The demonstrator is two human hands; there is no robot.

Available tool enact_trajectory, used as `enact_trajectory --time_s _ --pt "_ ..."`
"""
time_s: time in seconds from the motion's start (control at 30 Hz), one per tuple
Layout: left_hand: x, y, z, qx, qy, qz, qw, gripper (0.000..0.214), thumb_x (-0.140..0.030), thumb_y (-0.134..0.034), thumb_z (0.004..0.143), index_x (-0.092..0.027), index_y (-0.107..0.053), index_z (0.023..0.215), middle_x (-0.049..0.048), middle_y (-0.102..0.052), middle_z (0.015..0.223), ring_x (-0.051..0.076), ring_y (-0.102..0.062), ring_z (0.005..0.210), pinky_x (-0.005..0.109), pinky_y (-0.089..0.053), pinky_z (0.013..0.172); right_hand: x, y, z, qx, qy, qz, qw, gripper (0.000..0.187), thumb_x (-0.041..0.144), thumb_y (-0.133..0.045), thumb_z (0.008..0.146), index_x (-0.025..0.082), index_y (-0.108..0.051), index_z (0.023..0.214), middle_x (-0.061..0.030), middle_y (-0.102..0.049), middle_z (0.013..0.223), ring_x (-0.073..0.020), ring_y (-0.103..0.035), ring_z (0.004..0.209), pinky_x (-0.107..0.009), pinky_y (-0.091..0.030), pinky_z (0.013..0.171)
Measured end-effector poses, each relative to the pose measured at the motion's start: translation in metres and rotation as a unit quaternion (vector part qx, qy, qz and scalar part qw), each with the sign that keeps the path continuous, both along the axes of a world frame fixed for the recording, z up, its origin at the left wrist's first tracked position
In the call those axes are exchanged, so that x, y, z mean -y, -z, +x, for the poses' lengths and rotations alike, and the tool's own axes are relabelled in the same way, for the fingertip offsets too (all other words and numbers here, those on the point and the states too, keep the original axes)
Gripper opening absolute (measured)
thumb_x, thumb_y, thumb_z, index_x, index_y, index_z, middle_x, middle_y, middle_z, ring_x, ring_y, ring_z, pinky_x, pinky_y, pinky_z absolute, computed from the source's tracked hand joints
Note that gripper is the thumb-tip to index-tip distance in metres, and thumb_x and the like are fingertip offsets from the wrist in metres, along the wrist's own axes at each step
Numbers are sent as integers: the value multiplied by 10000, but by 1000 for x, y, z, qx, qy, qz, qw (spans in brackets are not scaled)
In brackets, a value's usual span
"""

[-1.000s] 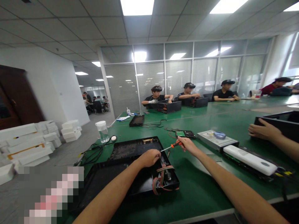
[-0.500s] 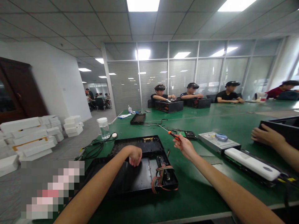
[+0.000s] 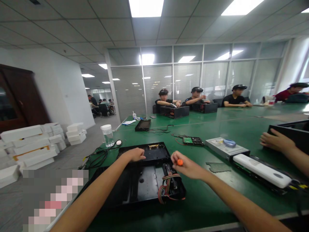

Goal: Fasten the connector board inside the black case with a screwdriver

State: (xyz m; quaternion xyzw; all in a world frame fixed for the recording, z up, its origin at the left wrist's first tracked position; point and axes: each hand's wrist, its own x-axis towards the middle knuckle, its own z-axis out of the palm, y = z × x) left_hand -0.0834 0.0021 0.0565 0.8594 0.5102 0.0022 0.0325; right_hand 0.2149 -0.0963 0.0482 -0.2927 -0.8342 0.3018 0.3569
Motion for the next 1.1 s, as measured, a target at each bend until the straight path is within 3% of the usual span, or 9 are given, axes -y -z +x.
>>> enact_trajectory --time_s 0.1,0.23,0.33,0.4,0.53,0.67,0.8,0.97,1.1 --pt "-7 9 -12 -20 0 -69 997 355 -487 -476 774 -157 -601 731 13 -587 692 122 -508 603 192 -324 527 44 9 -6 215 15 139 967 211 222 -497 775 201 -459 981 -33 -547 883 -155 -522 770 -264 -389 656" --pt "-12 17 -17 12 13 -89 996 419 -517 -432 786 -146 -606 700 -14 -546 621 102 -483 562 176 -307 483 77 31 5 342 46 245 906 226 141 -489 732 215 -493 946 -47 -549 937 -183 -543 779 -267 -372 596" --pt "-12 25 -13 3 12 -87 996 225 -371 -565 718 -162 -618 784 -27 -566 658 100 -498 587 165 -319 487 85 44 23 358 96 252 894 278 106 -493 699 235 -497 945 -44 -545 967 -175 -552 722 -270 -364 559" --pt "-10 29 -9 -8 27 -72 997 207 -236 -608 667 -181 -613 866 -27 -591 710 104 -517 616 163 -341 515 88 49 33 353 115 235 898 291 89 -500 678 238 -498 928 -39 -549 950 -175 -551 714 -273 -366 561" --pt "-3 18 -1 -18 136 13 990 165 -180 -607 678 -181 -627 842 8 -619 821 146 -549 776 197 -385 681 87 52 38 333 104 200 916 248 81 -505 679 223 -505 882 -28 -553 892 -181 -540 775 -278 -380 631" --pt "13 -23 2 -5 157 65 985 188 -263 -604 723 -172 -626 886 32 -618 896 174 -548 855 229 -380 765 58 46 32 316 83 189 926 150 143 -503 748 203 -527 883 -32 -563 892 -174 -539 807 -271 -384 684" --pt "53 -57 6 -7 179 85 980 202 -287 -580 753 -185 -607 926 28 -607 916 176 -538 869 246 -371 781 -4 40 19 314 56 193 928 154 240 -460 823 181 -560 923 -52 -585 894 -170 -553 813 -267 -399 713" --pt "125 -59 10 -14 201 84 976 129 -244 -558 768 -191 -586 882 13 -595 859 159 -541 802 238 -373 714 -74 41 -4 285 70 197 936 274 211 -475 801 165 -548 1061 -96 -584 1039 -207 -571 884 -282 -415 761" --pt "165 -46 9 -16 200 57 978 46 -205 -544 769 -178 -573 791 4 -586 777 141 -544 726 229 -366 654 -95 50 -8 268 48 230 934 367 147 -459 781 183 -494 1145 -101 -498 1189 -199 -537 981 -291 -413 826"
